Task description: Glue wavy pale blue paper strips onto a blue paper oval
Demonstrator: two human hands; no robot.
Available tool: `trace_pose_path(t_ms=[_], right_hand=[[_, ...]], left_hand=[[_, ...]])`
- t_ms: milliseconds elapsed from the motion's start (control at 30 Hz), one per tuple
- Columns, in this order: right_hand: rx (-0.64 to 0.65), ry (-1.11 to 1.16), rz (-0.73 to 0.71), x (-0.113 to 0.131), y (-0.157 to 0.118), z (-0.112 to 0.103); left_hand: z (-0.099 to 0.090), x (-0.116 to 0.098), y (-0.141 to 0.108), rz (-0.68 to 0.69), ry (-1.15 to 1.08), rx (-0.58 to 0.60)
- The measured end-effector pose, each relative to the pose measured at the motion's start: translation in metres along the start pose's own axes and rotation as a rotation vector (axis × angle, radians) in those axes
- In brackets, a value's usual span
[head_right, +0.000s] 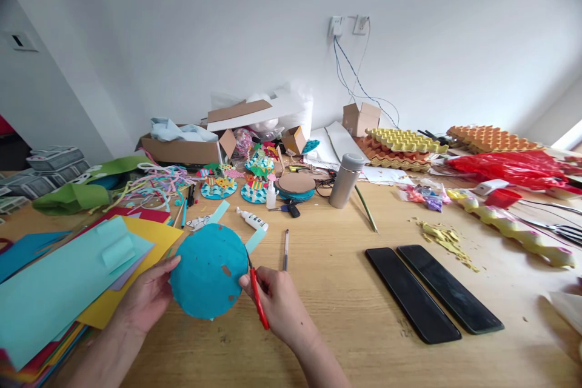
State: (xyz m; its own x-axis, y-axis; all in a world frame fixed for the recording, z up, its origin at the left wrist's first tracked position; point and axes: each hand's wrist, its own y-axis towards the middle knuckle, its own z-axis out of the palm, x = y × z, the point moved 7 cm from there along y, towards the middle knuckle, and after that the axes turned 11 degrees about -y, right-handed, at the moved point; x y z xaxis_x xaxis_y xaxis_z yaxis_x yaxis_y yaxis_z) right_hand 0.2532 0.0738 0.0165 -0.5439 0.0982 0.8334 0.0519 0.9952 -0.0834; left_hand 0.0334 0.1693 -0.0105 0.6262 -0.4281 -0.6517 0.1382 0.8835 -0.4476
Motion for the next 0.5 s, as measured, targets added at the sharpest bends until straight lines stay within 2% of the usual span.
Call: trace_pose_path(t_ms=[500], right_hand=[[0.065,0.025,-0.001,-0.0011,-0.0026,0.0033]], left_hand=[[0.0028,-0.0071,-0.0021,0.000,0.015,0.006]])
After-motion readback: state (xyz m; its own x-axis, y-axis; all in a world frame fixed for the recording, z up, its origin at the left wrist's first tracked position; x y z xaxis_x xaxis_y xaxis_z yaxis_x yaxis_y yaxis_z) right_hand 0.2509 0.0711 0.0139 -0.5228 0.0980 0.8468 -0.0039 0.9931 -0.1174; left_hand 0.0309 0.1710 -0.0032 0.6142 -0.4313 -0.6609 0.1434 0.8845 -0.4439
